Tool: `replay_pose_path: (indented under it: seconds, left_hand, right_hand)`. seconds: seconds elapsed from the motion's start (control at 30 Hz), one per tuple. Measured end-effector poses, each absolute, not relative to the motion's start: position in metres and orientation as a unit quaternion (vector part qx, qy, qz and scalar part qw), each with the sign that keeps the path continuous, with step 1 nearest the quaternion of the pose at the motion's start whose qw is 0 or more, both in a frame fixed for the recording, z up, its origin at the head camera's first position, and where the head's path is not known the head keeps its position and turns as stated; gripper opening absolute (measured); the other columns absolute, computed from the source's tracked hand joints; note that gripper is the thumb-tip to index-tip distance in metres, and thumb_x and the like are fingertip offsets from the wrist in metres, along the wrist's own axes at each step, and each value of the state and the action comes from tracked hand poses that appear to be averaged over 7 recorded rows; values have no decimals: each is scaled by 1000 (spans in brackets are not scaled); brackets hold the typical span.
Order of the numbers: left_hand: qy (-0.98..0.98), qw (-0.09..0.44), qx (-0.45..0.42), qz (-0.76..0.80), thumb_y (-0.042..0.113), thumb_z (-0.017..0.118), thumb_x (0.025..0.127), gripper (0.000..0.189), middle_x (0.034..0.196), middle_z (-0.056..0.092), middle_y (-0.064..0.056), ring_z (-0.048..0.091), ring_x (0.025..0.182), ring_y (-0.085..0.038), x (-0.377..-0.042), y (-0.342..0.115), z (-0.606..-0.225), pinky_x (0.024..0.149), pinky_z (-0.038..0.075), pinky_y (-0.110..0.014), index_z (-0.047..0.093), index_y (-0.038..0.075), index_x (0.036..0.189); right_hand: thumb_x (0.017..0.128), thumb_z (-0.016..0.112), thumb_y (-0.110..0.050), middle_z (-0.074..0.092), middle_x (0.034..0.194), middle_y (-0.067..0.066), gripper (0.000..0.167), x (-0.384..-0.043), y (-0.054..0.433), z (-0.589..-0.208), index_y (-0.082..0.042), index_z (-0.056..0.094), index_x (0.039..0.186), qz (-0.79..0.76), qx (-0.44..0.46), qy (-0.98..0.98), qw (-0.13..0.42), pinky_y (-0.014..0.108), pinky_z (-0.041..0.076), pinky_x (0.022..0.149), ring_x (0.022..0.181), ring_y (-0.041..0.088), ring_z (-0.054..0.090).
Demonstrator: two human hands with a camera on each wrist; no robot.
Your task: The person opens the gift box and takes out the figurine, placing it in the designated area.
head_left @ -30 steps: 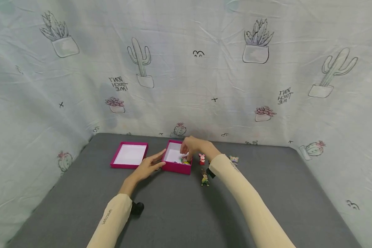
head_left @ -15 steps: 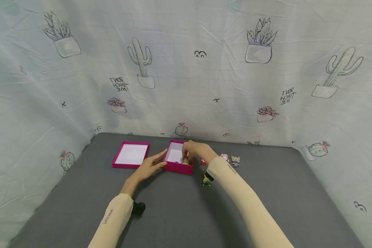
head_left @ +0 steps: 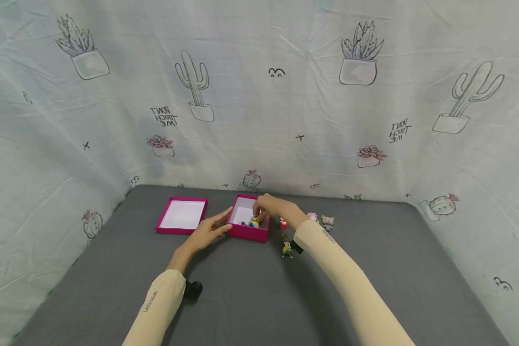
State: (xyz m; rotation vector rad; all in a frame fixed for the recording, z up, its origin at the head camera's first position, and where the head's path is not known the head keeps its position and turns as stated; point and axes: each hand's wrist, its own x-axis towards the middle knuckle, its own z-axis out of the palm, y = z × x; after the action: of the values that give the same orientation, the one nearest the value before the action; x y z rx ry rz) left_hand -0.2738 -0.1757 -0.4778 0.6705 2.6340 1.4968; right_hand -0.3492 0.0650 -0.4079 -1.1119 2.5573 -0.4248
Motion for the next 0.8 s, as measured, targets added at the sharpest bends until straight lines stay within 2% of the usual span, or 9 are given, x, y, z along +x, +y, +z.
replay_pose_path:
  seconds: [0.13,0.27,0.4,0.57,0.67,0.8]
  left_hand:
    - [851,16,213,479,27,60,96,62,148,38,-18,49,126,-35,-272,-176,-478,86,54,-42,34,16,150]
    - [850,19,214,481,27,60,96,62,148,37,-18,49,126,-35,-271,-175,-479,86,54,-41,33,16,150]
    - [852,17,213,479,27,60,96,61,148,38,-18,51,124,-34,-270,-175,-477,86,54,-41,33,16,150]
    - [852,15,215,477,27,59,96,61,149,36,-17,49,126,-34,-271,-174,-475,86,53,-42,33,16,151]
    - [853,20,215,476,27,59,97,62,149,36,-17,49,126,-34,-270,-173,-476,87,53,-42,32,16,151]
    - [855,24,206,475,27,59,96,61,149,36,-17,49,126,-34,-269,-172,-477,86,54,-42,32,16,151]
  right_hand:
    - [91,64,-3,68,101,4,13,-349,62,-410,-5,72,101,-132,-400,899,118,28,51,83,92,16,57]
    - [93,59,-2,68,105,8,18,-347,59,-415,-1,70,108,-129,-410,898,93,30,52,84,94,18,60]
    - [87,67,-8,67,102,10,26,-345,56,-419,2,67,111,-130,-405,901,87,30,53,78,88,18,60]
    - [77,81,-10,64,102,11,34,-340,53,-424,-1,65,106,-106,-391,912,56,34,52,83,93,21,56]
    - [77,81,-9,64,107,10,40,-337,52,-427,-1,64,112,-101,-379,919,46,34,52,87,98,20,58]
    - [79,78,-6,65,108,10,47,-335,51,-430,2,60,121,-105,-368,923,49,33,53,84,93,17,59]
